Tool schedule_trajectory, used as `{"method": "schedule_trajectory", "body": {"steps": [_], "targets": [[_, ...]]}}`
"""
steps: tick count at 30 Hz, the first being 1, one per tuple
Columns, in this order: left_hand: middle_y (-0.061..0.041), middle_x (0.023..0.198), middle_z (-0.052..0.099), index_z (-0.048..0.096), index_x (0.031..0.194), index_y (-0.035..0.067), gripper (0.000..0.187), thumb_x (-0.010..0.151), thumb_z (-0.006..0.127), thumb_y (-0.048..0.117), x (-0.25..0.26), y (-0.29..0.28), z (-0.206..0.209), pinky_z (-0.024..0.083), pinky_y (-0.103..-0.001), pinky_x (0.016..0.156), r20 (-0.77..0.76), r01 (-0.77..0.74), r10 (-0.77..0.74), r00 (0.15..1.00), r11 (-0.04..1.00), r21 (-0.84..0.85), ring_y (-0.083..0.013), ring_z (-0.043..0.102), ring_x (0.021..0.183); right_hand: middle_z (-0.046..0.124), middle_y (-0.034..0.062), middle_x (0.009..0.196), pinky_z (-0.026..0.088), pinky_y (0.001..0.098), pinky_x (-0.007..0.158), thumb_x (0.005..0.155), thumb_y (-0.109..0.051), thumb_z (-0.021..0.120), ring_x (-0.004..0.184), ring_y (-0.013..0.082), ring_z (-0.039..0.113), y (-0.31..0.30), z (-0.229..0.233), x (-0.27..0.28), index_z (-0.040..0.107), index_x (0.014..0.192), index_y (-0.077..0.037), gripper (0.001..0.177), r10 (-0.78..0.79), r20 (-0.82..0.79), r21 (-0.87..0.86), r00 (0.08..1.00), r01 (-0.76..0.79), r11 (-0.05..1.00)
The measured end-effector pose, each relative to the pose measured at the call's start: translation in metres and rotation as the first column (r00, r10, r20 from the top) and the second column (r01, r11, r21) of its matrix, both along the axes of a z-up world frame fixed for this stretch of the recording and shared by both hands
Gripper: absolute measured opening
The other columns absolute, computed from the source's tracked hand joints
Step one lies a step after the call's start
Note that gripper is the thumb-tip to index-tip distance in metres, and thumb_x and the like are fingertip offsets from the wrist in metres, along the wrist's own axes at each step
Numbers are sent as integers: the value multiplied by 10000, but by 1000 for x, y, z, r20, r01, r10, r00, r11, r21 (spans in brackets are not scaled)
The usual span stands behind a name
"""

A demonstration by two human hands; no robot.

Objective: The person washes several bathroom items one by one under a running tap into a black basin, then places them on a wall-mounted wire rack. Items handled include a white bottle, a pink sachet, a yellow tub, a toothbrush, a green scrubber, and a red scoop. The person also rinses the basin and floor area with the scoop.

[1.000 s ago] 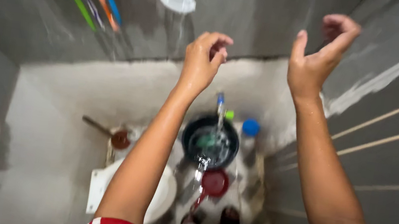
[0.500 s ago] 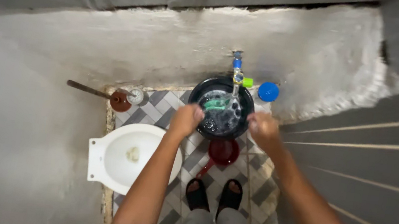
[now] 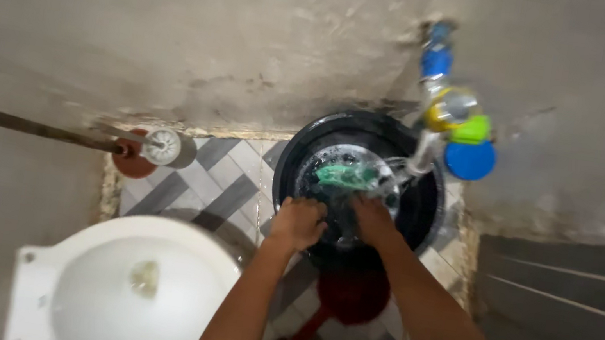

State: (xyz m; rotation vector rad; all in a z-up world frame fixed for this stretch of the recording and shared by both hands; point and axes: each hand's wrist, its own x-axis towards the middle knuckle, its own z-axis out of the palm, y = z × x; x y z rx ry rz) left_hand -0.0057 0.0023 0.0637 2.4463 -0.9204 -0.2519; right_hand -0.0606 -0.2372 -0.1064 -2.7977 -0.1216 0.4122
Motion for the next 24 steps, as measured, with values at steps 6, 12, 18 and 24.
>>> {"method": "schedule_trajectory", "body": {"steps": [6, 12, 18, 24], "targets": [[-138, 771, 688, 653, 793, 76, 160, 828, 696, 227, -5, -2, -63, 548, -480, 721, 74, -196, 209, 975, 968, -155, -354, 684, 741, 529, 225, 1433, 416, 709, 963, 750, -203, 673, 1270, 534, 512, 19, -135, 92, 467, 1490, -211, 768, 202, 354, -316, 913, -87, 945], [-114, 780, 677, 657, 785, 82, 143, 797, 699, 219, -1, -4, -74, 539, -448, 666, 92, -173, 182, 979, 979, -107, -314, 682, 703, 556, 182, 1404, 408, 662, 1037, 886, -276, 632, 1291, 451, 516, 10, -108, 147, 477, 1494, -248, 628, 78, -236, -308, 969, -150, 940], [-82, 879, 695, 773, 802, 108, 173, 866, 627, 175, 0, -5, -67, 553, -426, 605, -17, 111, -114, 993, 911, 397, -270, 714, 777, 587, 175, 1366, 424, 625, 1022, 884, -308, 647, 1251, 422, 543, 16, -108, 117, 519, 1459, -216, 596, 45, -444, -320, 895, -205, 925], [-114, 920, 738, 748, 867, 100, 181, 915, 614, 211, 3, -7, -62, 562, -408, 711, -134, 60, -11, 991, 928, 368, -279, 722, 855, 619, 169, 1328, 440, 587, 1007, 882, -339, 663, 1210, 393, 570, 34, -121, 91, 562, 1424, -184, 573, 9, -571, -319, 821, -233, 919]]}}
